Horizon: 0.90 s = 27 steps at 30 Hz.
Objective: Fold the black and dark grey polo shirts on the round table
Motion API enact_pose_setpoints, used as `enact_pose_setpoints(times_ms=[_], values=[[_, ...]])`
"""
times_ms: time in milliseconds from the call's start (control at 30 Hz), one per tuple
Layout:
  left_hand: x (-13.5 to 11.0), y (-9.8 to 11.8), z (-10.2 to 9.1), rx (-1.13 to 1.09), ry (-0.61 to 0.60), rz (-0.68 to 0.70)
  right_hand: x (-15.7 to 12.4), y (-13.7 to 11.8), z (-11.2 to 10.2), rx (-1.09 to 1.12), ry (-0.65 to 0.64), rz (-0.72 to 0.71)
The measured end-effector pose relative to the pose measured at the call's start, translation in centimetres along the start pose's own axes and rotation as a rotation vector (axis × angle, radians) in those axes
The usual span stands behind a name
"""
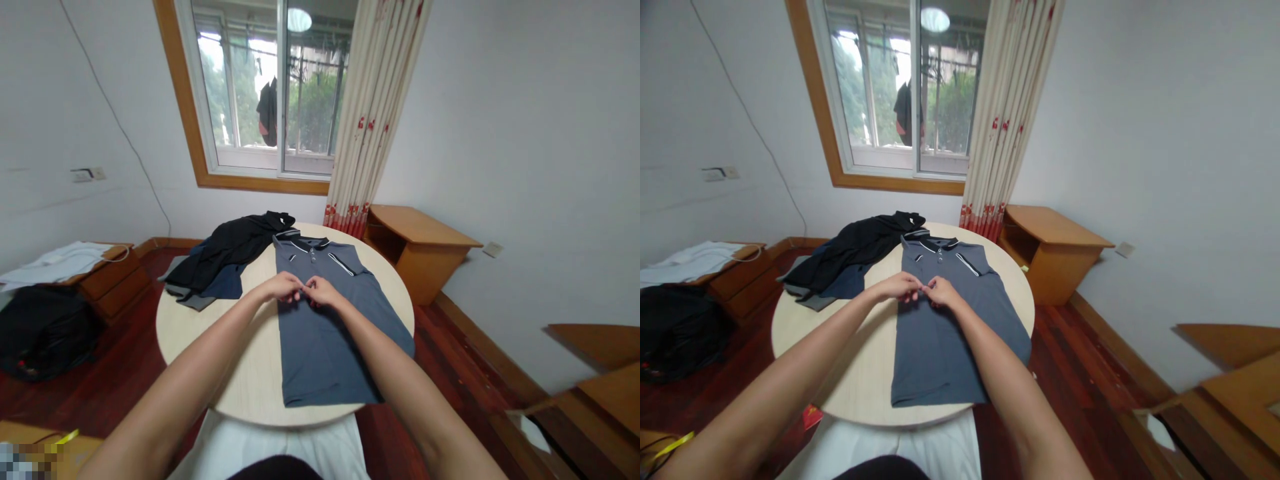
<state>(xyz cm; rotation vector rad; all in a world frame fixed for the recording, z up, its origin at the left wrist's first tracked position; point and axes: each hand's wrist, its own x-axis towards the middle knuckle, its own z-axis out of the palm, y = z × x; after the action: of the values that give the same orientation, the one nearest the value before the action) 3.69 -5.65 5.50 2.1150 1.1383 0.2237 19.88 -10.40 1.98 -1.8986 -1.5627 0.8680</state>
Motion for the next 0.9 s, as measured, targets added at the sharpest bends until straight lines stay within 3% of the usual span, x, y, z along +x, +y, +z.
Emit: enact_pose_setpoints(times_ms=[133, 267, 367, 533, 767, 900], values=[[6.6, -2.8, -4.3, 0.157, 0.275, -0.114, -0.3, 0.0, 0.4, -0.116, 0.0, -0.028], [11.6, -5.5, -6.4, 0.312, 0.394, -0.152, -0.6, -0.5, 0.3, -0.141, -0.049, -0.042], [14.0, -7.1, -7.1, 0.432, 0.401, -0.112, -0.8, -1.0, 0.0, -0.153, -0.039, -0.04], [16.9, -8.1, -8.1, 0.649, 0.313, -0.024, -0.8, -1.4, 0.5, -0.188, 0.04, -0.067], [20.2, -6.8, -10.0, 0.83, 0.25, 0.058, -1.6, -2.1, 0.6, -0.259, 0.053, -0.106], [21.7, -5.5, -9.4, 0.846, 0.268, 0.114, -2.3, -2.4, 0.0, -0.286, 0.093, -0.142]])
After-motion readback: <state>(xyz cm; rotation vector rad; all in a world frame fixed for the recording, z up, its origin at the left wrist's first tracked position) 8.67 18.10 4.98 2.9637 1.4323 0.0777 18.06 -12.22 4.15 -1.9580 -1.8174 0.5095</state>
